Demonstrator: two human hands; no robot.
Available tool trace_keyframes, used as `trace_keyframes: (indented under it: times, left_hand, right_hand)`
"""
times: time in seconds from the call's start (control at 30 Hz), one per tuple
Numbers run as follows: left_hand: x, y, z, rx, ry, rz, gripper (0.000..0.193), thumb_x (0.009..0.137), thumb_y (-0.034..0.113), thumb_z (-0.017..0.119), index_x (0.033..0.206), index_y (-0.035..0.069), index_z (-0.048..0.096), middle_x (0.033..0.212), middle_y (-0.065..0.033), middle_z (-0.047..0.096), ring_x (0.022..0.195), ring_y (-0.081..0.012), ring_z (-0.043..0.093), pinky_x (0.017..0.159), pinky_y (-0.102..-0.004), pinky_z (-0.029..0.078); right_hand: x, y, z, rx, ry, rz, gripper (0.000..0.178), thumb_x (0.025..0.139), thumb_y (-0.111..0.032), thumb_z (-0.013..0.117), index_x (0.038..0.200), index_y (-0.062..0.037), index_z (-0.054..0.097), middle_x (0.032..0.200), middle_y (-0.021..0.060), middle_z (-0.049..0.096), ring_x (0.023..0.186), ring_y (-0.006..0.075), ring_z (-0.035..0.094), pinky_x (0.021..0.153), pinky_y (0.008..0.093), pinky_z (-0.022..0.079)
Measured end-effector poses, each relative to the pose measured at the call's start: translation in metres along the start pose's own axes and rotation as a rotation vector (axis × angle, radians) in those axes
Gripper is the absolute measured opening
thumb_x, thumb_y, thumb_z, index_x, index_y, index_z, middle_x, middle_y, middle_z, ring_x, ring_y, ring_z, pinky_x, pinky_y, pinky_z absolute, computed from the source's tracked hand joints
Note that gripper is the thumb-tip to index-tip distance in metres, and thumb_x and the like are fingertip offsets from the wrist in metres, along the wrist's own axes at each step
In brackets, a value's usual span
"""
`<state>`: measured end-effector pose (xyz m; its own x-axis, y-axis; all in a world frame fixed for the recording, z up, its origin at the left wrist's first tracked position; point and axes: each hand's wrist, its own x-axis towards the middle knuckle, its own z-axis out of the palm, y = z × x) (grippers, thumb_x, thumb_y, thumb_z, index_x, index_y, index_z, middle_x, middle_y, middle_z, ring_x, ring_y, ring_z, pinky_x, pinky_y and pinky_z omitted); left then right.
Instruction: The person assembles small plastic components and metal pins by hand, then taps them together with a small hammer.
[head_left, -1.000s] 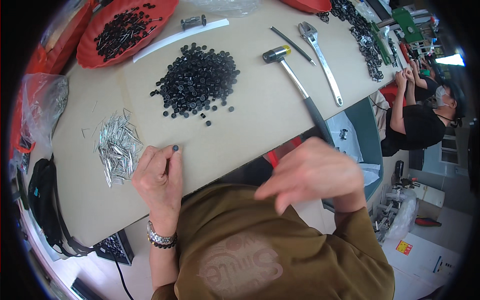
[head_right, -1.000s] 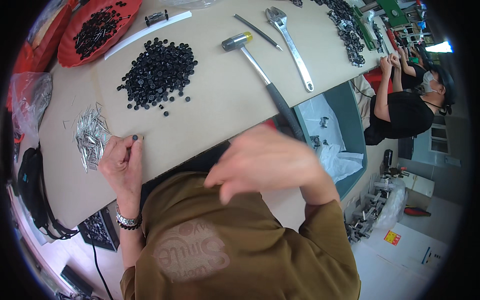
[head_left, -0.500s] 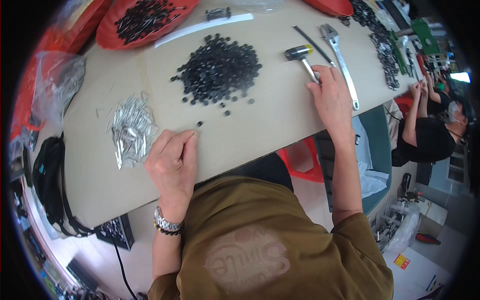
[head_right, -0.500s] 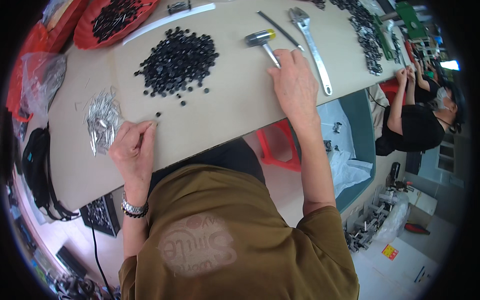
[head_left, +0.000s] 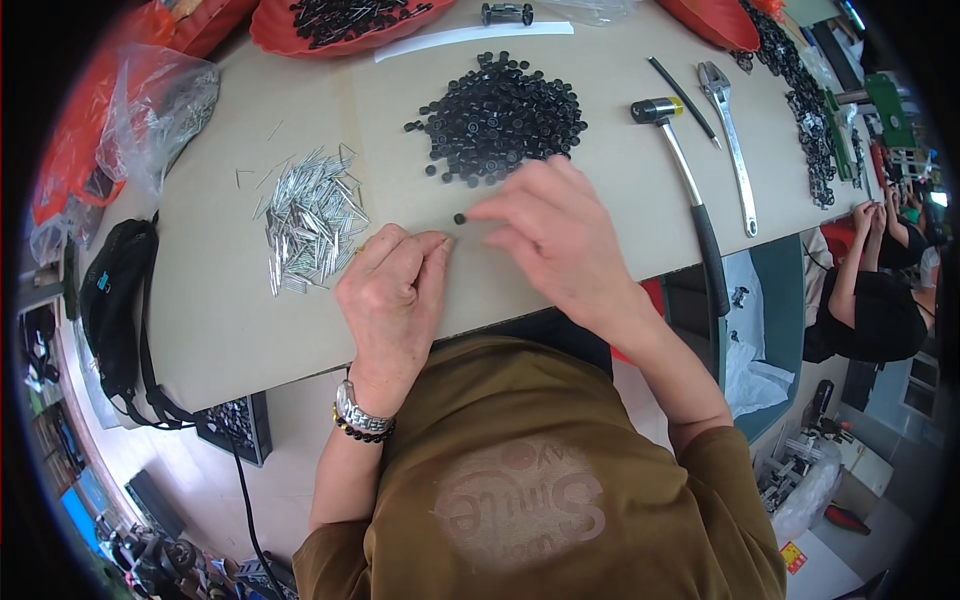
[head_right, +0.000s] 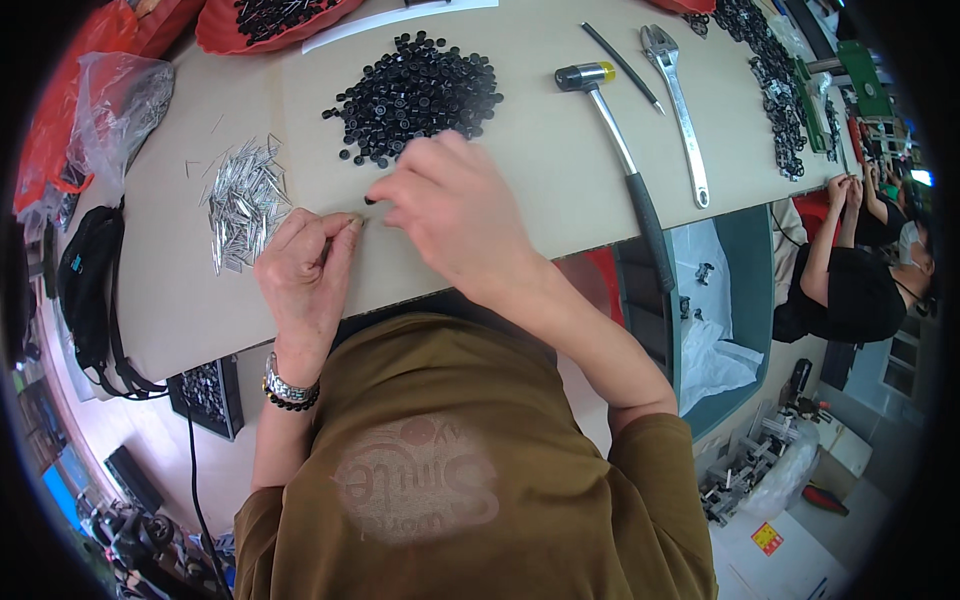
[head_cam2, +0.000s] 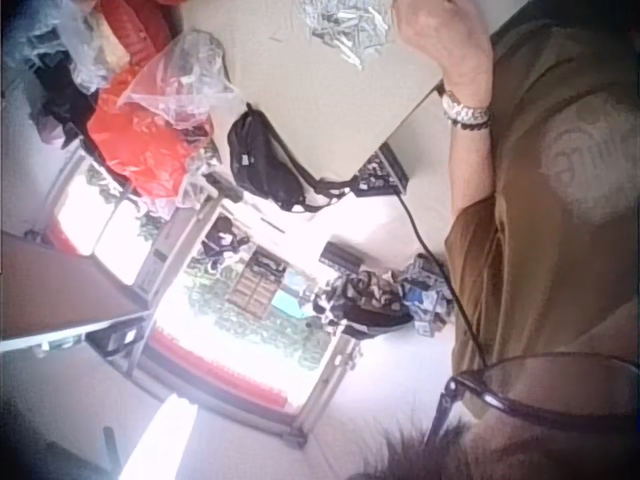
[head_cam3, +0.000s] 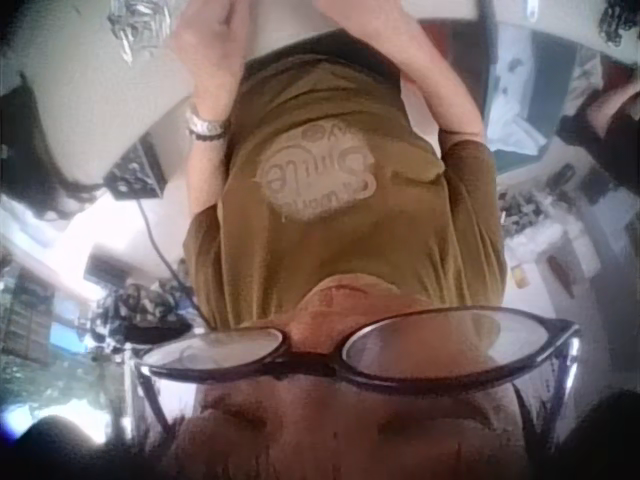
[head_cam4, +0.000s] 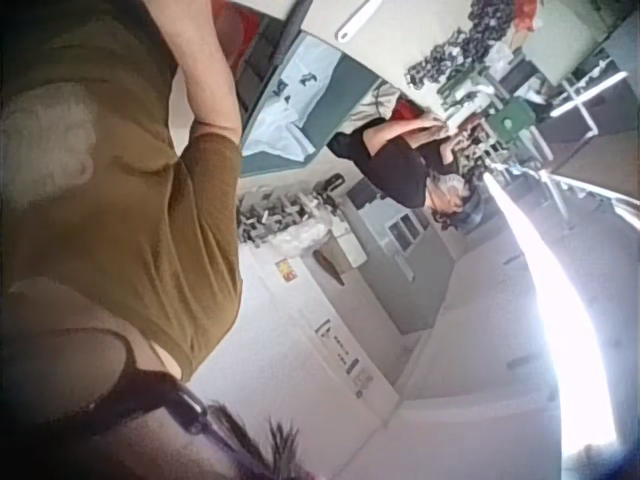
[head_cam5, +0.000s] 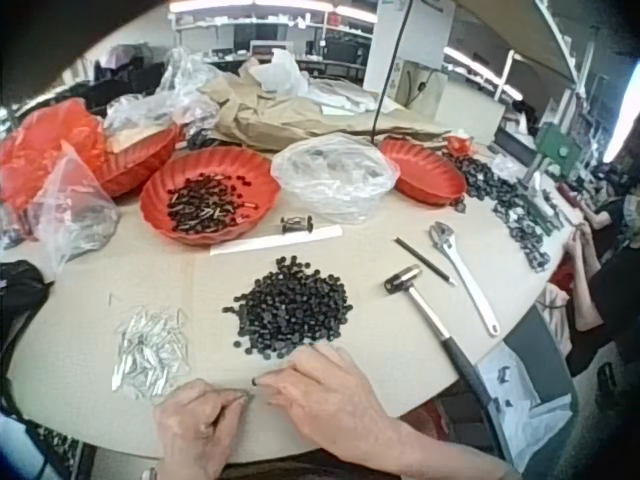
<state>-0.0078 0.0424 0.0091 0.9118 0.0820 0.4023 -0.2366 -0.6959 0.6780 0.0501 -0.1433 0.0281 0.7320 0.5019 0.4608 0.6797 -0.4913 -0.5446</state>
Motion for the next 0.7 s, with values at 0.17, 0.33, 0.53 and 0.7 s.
trace_keyframes:
  times: [0.17, 0.33, 0.53, 0.7]
  left_hand:
    - [0.000, 0.004, -0.001, -0.002, -0.011, -0.016, 0.010, 0.077, -0.001, 0.080, 0.083, 0.003, 0.074, 0.071, -0.0075, 0.058, 0.062, -0.0226, 0.057, 0.057, -0.0352, 0.047]
    - [0.000, 0.001, -0.001, -0.018, -0.015, -0.027, 0.010, 0.078, -0.001, 0.080, 0.084, 0.004, 0.074, 0.072, -0.0071, 0.059, 0.063, -0.0237, 0.059, 0.059, -0.0357, 0.048]
    - [0.000, 0.000, -0.003, -0.009, -0.030, 0.029, 0.008, 0.081, -0.003, 0.078, 0.088, 0.000, 0.076, 0.072, -0.0072, 0.062, 0.059, -0.0161, 0.056, 0.055, -0.0296, 0.044]
    - [-0.001, 0.000, -0.002, -0.003, -0.024, 0.000, 0.010, 0.078, -0.001, 0.079, 0.086, 0.004, 0.074, 0.074, -0.0067, 0.060, 0.066, -0.0242, 0.060, 0.062, -0.0355, 0.049]
  right_hand:
    - [0.013, 0.007, 0.024, -0.077, -0.053, -0.057, 0.016, 0.073, -0.006, 0.076, 0.086, -0.0073, 0.068, 0.086, 0.0035, 0.055, 0.090, 0.0249, 0.053, 0.076, 0.0357, 0.043]
    - [0.010, 0.003, 0.019, -0.222, -0.071, -0.101, 0.012, 0.073, -0.006, 0.072, 0.082, -0.0079, 0.064, 0.085, 0.0038, 0.054, 0.088, 0.0246, 0.053, 0.075, 0.0359, 0.044]
    - [-0.012, -0.002, 0.010, -0.180, -0.036, -0.036, 0.013, 0.074, -0.004, 0.072, 0.083, -0.0077, 0.065, 0.084, 0.0049, 0.056, 0.082, 0.0261, 0.054, 0.070, 0.0379, 0.047]
    - [-0.016, -0.012, 0.005, -0.063, -0.017, 0.188, 0.020, 0.076, 0.007, 0.073, 0.093, -0.0042, 0.071, 0.086, 0.0074, 0.063, 0.080, 0.0266, 0.059, 0.067, 0.0374, 0.051]
